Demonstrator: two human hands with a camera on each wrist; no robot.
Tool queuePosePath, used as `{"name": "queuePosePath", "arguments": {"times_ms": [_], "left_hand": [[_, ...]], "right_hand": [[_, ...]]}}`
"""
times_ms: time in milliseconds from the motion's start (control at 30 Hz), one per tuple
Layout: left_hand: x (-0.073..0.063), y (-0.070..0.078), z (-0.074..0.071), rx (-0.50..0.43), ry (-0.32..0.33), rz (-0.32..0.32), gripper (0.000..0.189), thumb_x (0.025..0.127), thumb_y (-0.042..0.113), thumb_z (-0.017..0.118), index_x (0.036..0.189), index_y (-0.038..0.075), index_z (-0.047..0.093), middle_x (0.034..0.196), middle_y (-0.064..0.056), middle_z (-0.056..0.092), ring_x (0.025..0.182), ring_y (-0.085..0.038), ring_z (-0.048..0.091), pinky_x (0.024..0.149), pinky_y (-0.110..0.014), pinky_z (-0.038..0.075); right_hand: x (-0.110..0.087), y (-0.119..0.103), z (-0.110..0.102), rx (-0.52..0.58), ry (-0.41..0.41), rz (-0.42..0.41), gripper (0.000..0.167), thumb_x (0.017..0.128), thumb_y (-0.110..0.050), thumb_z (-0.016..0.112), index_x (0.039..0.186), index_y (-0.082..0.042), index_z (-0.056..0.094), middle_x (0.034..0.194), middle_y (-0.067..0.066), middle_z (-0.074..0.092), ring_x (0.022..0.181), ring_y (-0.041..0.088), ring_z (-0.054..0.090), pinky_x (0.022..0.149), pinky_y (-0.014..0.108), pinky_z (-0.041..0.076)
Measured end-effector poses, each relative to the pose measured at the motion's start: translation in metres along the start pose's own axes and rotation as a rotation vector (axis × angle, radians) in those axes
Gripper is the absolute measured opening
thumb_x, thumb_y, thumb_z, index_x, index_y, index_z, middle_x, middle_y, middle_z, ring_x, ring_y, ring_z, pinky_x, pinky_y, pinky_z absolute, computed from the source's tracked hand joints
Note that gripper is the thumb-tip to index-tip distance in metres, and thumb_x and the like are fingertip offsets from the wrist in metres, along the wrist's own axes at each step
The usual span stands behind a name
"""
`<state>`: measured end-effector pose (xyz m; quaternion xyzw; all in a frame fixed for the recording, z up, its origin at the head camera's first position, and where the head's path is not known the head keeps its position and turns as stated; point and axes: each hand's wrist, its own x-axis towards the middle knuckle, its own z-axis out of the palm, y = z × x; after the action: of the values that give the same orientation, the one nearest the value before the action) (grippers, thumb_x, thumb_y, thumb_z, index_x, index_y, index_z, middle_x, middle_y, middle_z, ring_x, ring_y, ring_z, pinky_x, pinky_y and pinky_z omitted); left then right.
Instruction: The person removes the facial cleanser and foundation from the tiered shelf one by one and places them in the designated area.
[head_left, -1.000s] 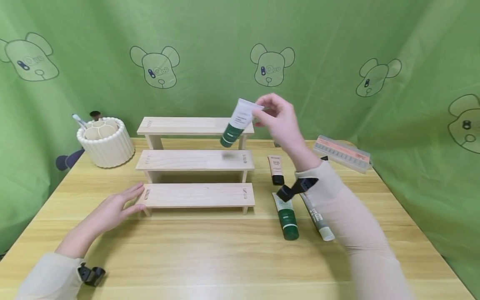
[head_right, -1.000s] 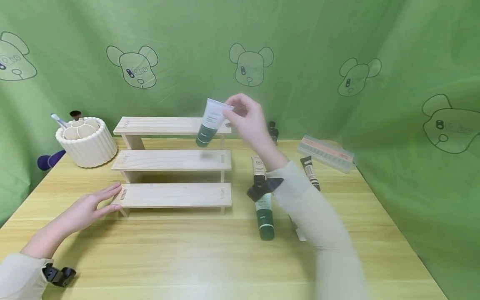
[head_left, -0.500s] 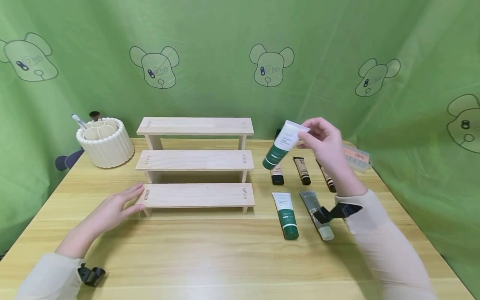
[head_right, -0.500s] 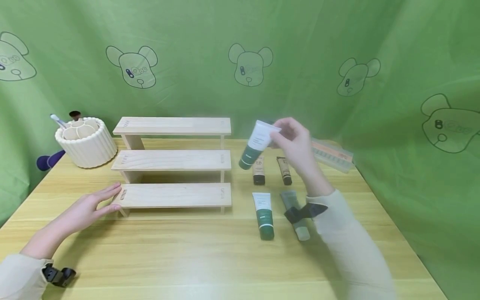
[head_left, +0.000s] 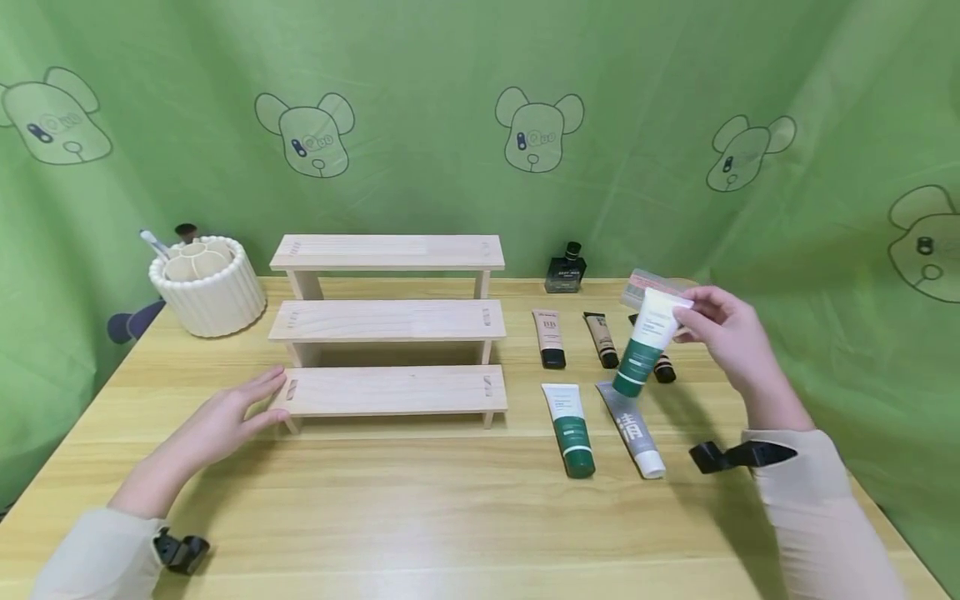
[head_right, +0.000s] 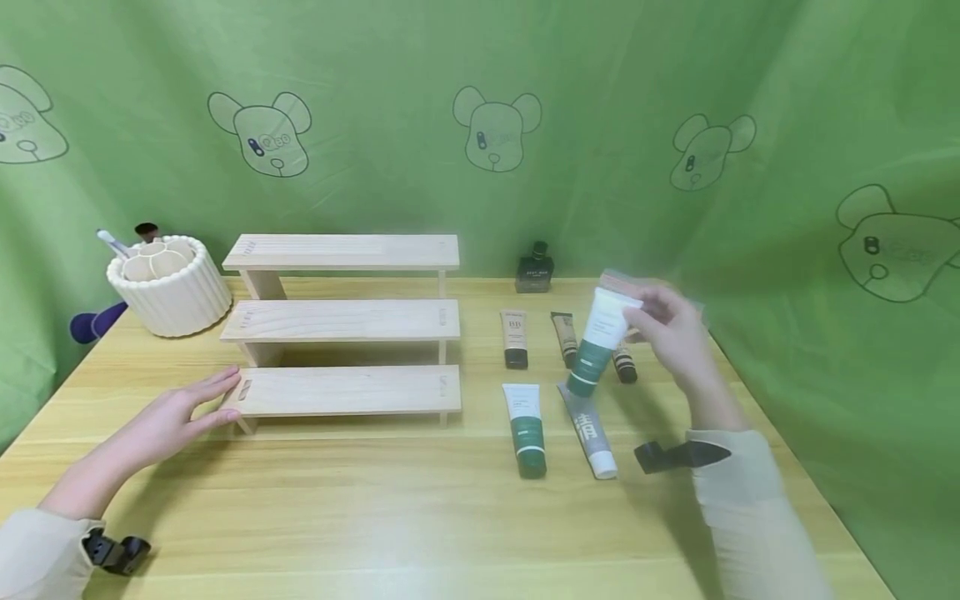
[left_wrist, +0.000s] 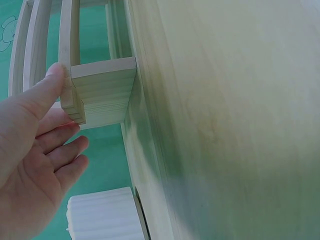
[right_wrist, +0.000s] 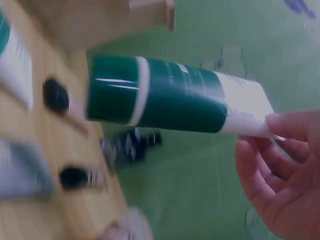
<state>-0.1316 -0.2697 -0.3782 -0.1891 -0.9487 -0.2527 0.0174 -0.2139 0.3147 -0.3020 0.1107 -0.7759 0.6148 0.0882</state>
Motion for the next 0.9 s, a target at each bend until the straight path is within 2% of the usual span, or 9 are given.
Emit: {"name": "queuePosePath", "arguments": {"times_ms": [167, 300, 467, 667, 800, 900], "left_hand": [[0.001, -0.001, 0.000, 0.003, -0.007, -0.005, 0.059, 0.090, 0.029, 0.060, 0.131, -0.010, 0.042, 0.137, -0.028, 0.034, 0.121, -0.048, 0.035, 0.097, -0.060, 0.030], [0.001, -0.001, 0.000, 0.004, -0.006, -0.004, 0.059, 0.090, 0.029, 0.060, 0.131, -0.010, 0.042, 0.137, -0.028, 0.034, 0.121, -0.048, 0.035, 0.098, -0.059, 0.030], [0.001, -0.002, 0.000, 0.005, -0.006, -0.002, 0.059, 0.090, 0.029, 0.060, 0.131, -0.010, 0.042, 0.138, -0.028, 0.034, 0.122, -0.048, 0.034, 0.098, -0.060, 0.030], [0.001, -0.003, 0.000, 0.005, -0.006, 0.003, 0.060, 0.090, 0.029, 0.060, 0.131, -0.010, 0.042, 0.138, -0.028, 0.034, 0.121, -0.048, 0.034, 0.098, -0.059, 0.030], [0.001, -0.004, 0.001, 0.005, -0.008, 0.003, 0.060, 0.090, 0.029, 0.060, 0.131, -0.010, 0.042, 0.138, -0.028, 0.034, 0.122, -0.048, 0.034, 0.098, -0.059, 0.030], [0.001, -0.004, 0.002, 0.008, -0.005, 0.002, 0.060, 0.090, 0.029, 0.060, 0.130, -0.010, 0.042, 0.137, -0.028, 0.035, 0.122, -0.048, 0.034, 0.098, -0.059, 0.030]], "right_hand": [[-0.001, 0.029, -0.035, -0.253, -0.116, 0.110, 0.026, 0.093, -0.008, 0.054, 0.109, 0.011, 0.046, 0.083, -0.003, 0.059, 0.070, 0.008, 0.060, 0.063, 0.023, 0.055], [-0.003, 0.054, -0.061, -0.338, -0.239, 0.228, 0.043, 0.094, -0.012, 0.052, 0.119, 0.020, 0.038, 0.086, -0.003, 0.061, 0.073, 0.010, 0.061, 0.069, 0.028, 0.055], [-0.007, 0.079, -0.081, -0.336, -0.381, 0.328, 0.046, 0.094, -0.012, 0.052, 0.121, 0.022, 0.036, 0.092, 0.006, 0.061, 0.076, 0.014, 0.061, 0.072, 0.032, 0.055], [-0.010, 0.095, -0.089, -0.316, -0.513, 0.405, 0.047, 0.093, -0.012, 0.053, 0.121, 0.023, 0.037, 0.093, 0.009, 0.061, 0.077, 0.015, 0.059, 0.070, 0.031, 0.054], [-0.010, 0.101, -0.089, -0.298, -0.558, 0.448, 0.044, 0.094, -0.013, 0.053, 0.119, 0.021, 0.041, 0.093, 0.010, 0.061, 0.077, 0.015, 0.059, 0.069, 0.031, 0.053], [-0.009, 0.104, -0.088, -0.305, -0.561, 0.482, 0.043, 0.094, -0.014, 0.053, 0.119, 0.019, 0.043, 0.094, 0.010, 0.061, 0.078, 0.015, 0.059, 0.069, 0.031, 0.053]]}}
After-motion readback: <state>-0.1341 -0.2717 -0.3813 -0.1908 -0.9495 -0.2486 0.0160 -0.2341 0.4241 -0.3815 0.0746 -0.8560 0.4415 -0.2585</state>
